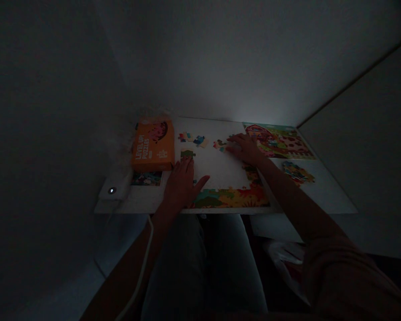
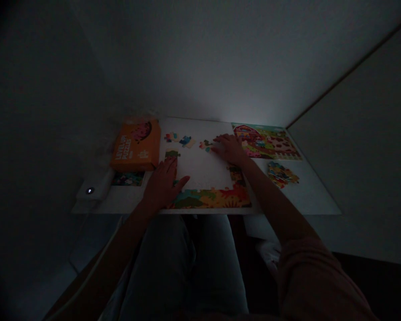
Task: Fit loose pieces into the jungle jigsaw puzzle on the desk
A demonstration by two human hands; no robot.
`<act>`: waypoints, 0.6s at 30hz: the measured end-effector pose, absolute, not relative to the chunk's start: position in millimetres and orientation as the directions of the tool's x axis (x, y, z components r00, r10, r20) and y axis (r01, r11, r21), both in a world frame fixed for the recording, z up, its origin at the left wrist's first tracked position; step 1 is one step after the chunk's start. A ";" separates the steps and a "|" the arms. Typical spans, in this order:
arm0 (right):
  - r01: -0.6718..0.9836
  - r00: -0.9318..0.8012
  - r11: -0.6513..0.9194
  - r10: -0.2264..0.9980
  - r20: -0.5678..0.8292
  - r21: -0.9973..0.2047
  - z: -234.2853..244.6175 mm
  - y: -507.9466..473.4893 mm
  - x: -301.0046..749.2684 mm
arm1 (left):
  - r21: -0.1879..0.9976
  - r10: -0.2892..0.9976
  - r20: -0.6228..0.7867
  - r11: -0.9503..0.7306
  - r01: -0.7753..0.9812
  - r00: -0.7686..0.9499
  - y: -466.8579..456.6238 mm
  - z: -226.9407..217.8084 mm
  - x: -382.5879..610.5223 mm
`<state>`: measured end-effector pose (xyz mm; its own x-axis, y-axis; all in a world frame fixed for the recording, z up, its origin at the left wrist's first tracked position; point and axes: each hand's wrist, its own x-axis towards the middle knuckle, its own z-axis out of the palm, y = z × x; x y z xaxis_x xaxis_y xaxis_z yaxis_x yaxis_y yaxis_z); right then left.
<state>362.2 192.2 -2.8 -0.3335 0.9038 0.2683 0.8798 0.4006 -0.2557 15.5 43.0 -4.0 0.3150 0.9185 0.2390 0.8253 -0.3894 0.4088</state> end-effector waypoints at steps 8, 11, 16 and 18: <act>0.868 -0.321 0.408 0.895 0.309 -0.282 -16.5 186.5 353.0 | 0.419 0.891 0.383 -0.403 0.814 0.244 38.2 6.9 8.9; 0.869 -0.333 0.415 0.894 0.301 -0.270 -12.3 184.4 352.0 | 0.387 0.835 0.495 -0.461 0.799 0.242 30.7 21.3 5.1; 0.869 -0.366 0.439 0.881 0.299 -0.229 -5.6 184.0 348.8 | 0.329 0.640 0.619 -0.738 0.589 0.456 -16.0 45.4 57.0; 0.867 -0.369 0.444 0.876 0.310 -0.225 -4.1 183.8 347.9 | 0.358 0.475 0.478 -0.874 0.330 0.739 -47.1 39.3 103.8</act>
